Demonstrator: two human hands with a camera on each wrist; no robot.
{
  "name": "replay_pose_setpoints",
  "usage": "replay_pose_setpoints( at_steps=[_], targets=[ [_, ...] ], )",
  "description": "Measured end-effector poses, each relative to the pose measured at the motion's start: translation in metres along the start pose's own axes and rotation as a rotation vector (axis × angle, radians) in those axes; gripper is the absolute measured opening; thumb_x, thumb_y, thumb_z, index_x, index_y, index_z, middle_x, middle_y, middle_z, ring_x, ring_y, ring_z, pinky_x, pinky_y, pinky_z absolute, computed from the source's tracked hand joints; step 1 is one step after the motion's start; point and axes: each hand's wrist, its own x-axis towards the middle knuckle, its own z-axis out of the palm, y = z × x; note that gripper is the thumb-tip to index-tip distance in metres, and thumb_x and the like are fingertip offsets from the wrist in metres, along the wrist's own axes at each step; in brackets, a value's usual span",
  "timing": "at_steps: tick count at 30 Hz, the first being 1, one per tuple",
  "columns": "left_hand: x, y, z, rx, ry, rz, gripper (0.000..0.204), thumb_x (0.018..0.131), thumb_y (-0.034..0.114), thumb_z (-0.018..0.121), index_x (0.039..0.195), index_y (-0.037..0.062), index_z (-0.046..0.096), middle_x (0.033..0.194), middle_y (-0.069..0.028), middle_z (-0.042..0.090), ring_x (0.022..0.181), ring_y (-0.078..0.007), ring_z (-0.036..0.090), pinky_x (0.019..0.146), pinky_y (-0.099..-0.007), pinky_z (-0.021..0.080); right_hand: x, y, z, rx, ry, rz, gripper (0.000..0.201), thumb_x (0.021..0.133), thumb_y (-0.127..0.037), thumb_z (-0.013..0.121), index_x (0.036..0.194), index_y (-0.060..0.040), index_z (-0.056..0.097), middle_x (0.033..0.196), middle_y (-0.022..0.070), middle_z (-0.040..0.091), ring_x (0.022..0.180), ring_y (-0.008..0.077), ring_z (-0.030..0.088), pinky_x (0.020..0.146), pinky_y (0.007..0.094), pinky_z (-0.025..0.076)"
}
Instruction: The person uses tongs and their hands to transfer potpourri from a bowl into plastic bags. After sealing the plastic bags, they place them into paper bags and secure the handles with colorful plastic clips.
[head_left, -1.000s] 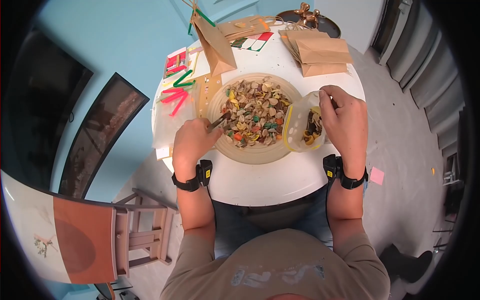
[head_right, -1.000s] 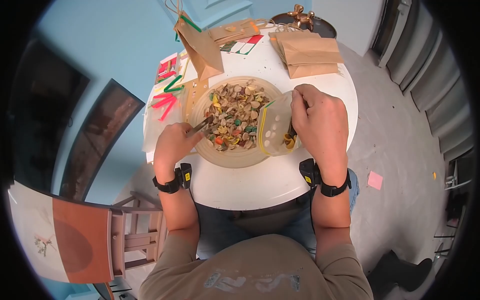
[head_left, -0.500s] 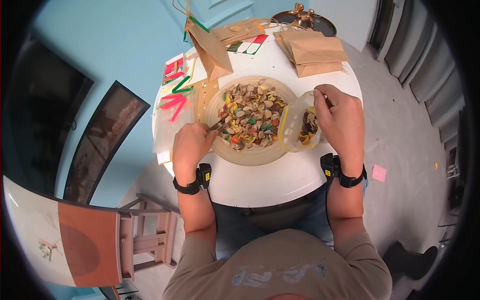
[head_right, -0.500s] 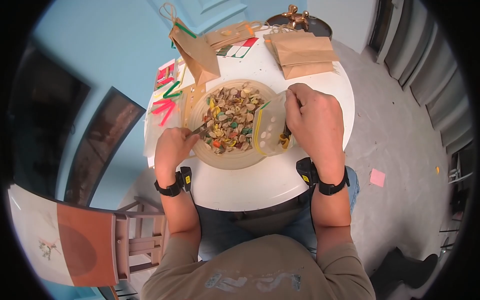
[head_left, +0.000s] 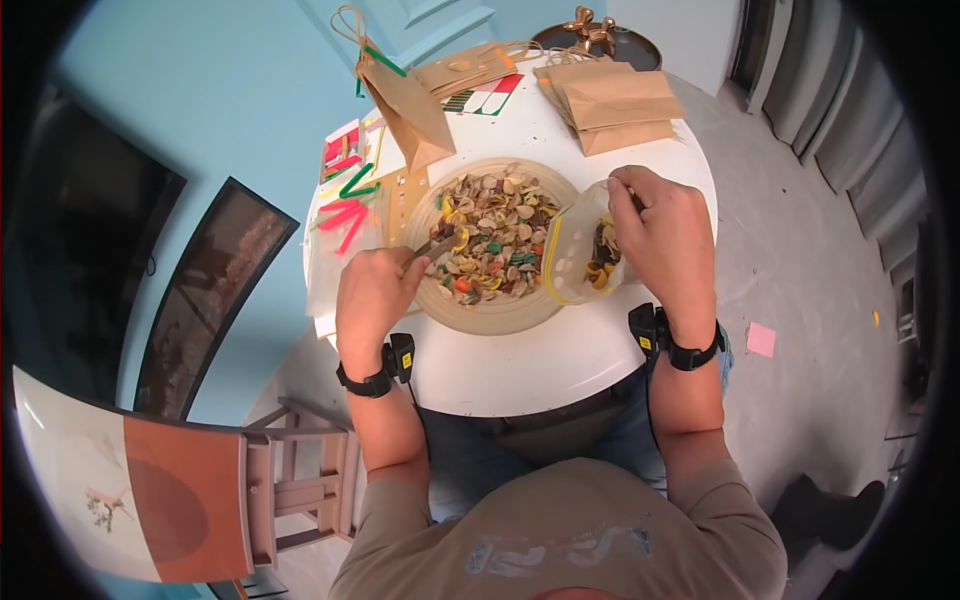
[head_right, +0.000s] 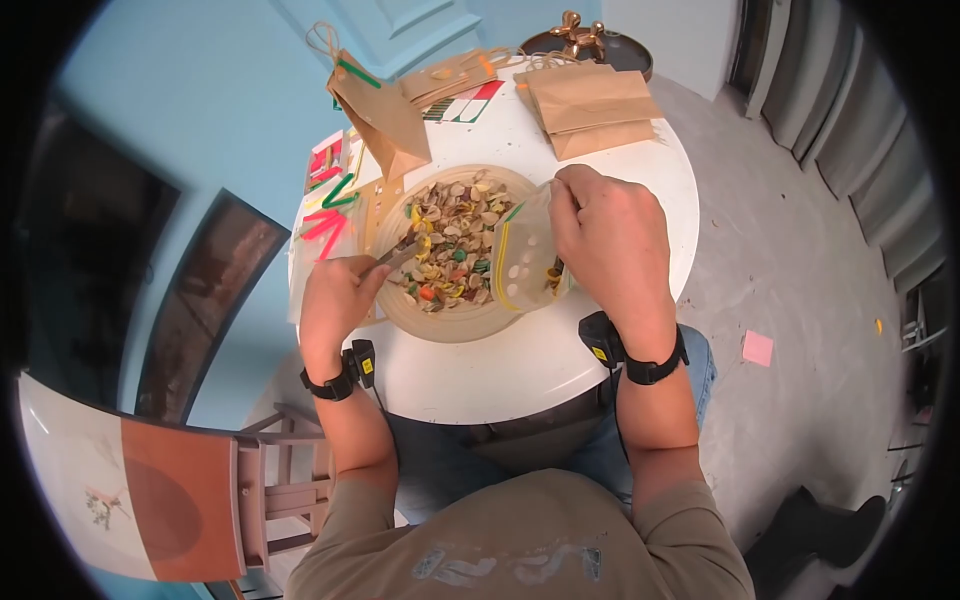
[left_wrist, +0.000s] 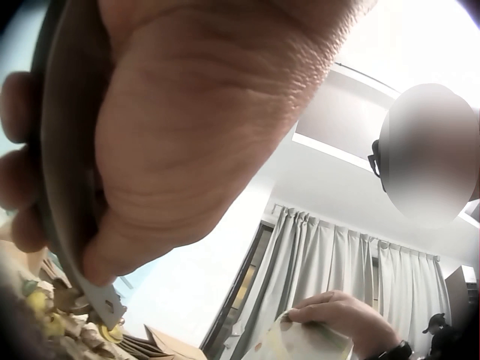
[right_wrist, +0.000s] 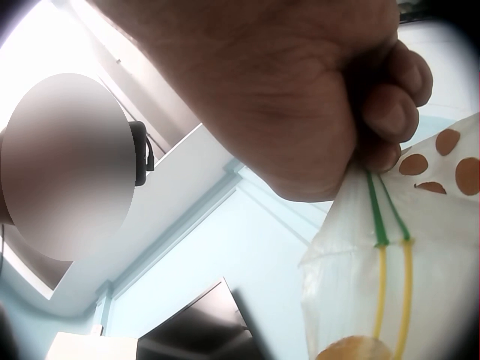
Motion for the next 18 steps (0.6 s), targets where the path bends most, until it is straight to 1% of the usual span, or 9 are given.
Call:
replay_pose_setpoints(
  at_steps=[4,7,10,13,16,18],
  targets=[
    [-0.001,0.015,-0.022,-0.019,0.027,0.058,0.025,0.099,0.025,0.085,0.091,0.0015,0.083,0.075,-0.0243,0.071,0.075,-0.0473,0.071,0.068,-0.0518,0.055,0.0,0.005,0.005,0.003,0.013,-0.03,0.018,0.102,-0.013,0.072,0.101,0.0002,0.085,0.079,0.0235,0.076,0.072,0.0419,0.076,0.072,0.048,0.061],
    [-0.004,0.03,-0.041,-0.032,0.021,0.111,0.023,0.099,0.024,0.085,0.095,0.0017,0.083,0.077,-0.0237,0.072,0.076,-0.0471,0.071,0.068,-0.052,0.055,0.002,0.01,0.009,0.008,0.02,-0.053,0.019,0.102,-0.014,0.071,0.101,0.0001,0.085,0.079,0.023,0.076,0.072,0.0417,0.076,0.072,0.0486,0.062],
    [-0.008,0.047,-0.056,-0.077,0.063,0.19,0.022,0.1,0.019,0.085,0.101,-0.0024,0.083,0.075,-0.0221,0.069,0.063,-0.0398,0.063,0.062,-0.0435,0.05,0.004,0.012,0.012,0.007,0.0,-0.055,0.02,0.103,-0.014,0.07,0.099,0.0002,0.084,0.078,0.0228,0.076,0.072,0.0416,0.076,0.072,0.049,0.062],
    [-0.012,0.071,-0.071,-0.102,0.049,0.265,0.02,0.098,0.018,0.086,0.105,-0.0006,0.084,0.081,-0.0223,0.073,0.067,-0.0397,0.067,0.063,-0.0438,0.052,0.004,0.012,0.013,0.007,-0.029,-0.045,0.021,0.103,-0.015,0.069,0.097,0.0003,0.083,0.076,0.023,0.075,0.071,0.0418,0.076,0.072,0.0492,0.062],
    [-0.007,0.093,-0.068,-0.106,0.058,0.447,0.018,0.097,0.017,0.086,0.103,0.0005,0.082,0.08,-0.0213,0.073,0.069,-0.0408,0.07,0.064,-0.0474,0.053,0.003,0.008,0.011,0.013,-0.034,-0.037,0.022,0.103,-0.014,0.069,0.094,0.0006,0.082,0.075,0.0237,0.074,0.07,0.0424,0.075,0.071,0.0495,0.062],
    [-0.002,0.109,-0.058,-0.049,0.001,0.483,0.02,0.096,0.02,0.086,0.1,0.0018,0.081,0.079,-0.0205,0.073,0.071,-0.042,0.071,0.065,-0.05,0.054,0.003,0.007,0.01,0.011,-0.024,-0.037,0.021,0.103,-0.014,0.069,0.093,0.0008,0.082,0.075,0.0242,0.074,0.07,0.0427,0.075,0.071,0.0498,0.062]
  ],
)
